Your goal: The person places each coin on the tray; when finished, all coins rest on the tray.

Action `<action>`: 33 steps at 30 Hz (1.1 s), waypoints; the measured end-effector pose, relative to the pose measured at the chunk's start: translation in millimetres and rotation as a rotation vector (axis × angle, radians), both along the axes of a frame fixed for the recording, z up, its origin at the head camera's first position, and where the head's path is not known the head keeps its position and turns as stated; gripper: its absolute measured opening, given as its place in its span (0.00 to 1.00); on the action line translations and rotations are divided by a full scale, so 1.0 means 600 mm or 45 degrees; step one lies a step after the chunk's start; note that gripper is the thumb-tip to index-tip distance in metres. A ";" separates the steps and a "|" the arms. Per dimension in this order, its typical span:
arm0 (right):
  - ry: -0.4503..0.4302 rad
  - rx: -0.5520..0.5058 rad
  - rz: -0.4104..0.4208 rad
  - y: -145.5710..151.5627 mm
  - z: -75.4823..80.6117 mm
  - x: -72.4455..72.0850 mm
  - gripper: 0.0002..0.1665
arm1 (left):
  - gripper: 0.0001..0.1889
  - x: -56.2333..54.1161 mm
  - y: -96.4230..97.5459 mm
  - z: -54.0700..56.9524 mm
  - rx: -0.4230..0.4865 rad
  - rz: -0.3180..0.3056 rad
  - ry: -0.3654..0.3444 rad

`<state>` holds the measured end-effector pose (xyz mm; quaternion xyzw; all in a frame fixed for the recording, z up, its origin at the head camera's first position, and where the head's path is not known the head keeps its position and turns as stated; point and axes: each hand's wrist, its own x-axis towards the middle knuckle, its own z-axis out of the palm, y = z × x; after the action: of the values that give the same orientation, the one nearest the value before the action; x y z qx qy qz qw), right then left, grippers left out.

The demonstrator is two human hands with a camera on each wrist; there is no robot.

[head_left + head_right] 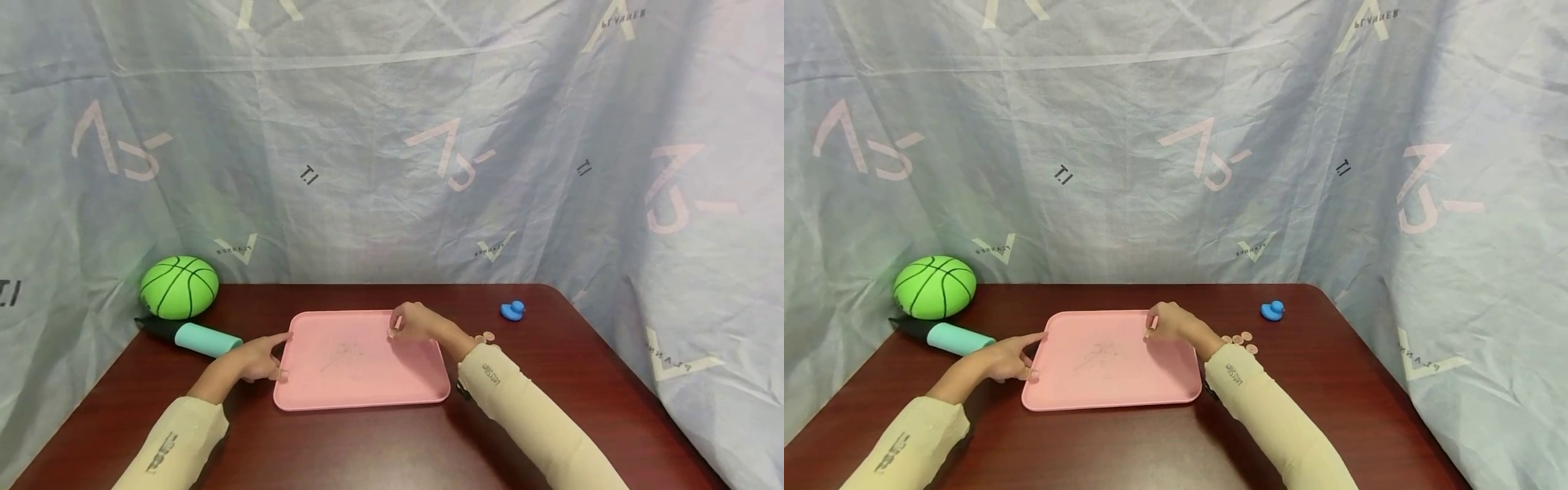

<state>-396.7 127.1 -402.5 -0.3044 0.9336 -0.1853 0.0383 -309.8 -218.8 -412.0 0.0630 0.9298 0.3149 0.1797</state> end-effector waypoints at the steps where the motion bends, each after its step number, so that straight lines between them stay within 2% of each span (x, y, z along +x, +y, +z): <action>1: -0.003 0.009 0.002 -0.006 -0.001 -0.001 0.04 | 0.48 0.001 -0.001 0.000 0.001 -0.001 0.001; 6: -0.039 0.058 0.007 -0.030 -0.003 -0.004 0.02 | 0.48 0.003 -0.001 0.000 0.009 -0.003 0.005; 11: -0.059 0.174 -0.054 -0.046 -0.001 -0.005 0.02 | 0.48 0.004 0.000 -0.001 0.024 0.004 0.007; 19: -0.026 0.289 -0.106 -0.066 0.004 -0.008 0.04 | 0.48 0.005 0.001 0.000 0.007 0.003 0.006; 25: -0.033 0.291 -0.085 -0.081 0.010 -0.009 0.02 | 0.48 0.004 0.001 0.000 -0.011 0.003 0.008; 33: -0.047 0.244 -0.111 -0.093 0.002 -0.020 0.05 | 0.47 0.003 0.004 -0.001 -0.015 0.003 0.001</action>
<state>-408.6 71.4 -401.2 -0.2549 0.9585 -0.1023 0.0763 -308.0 -216.2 -412.4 0.0610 0.9318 0.3097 0.1792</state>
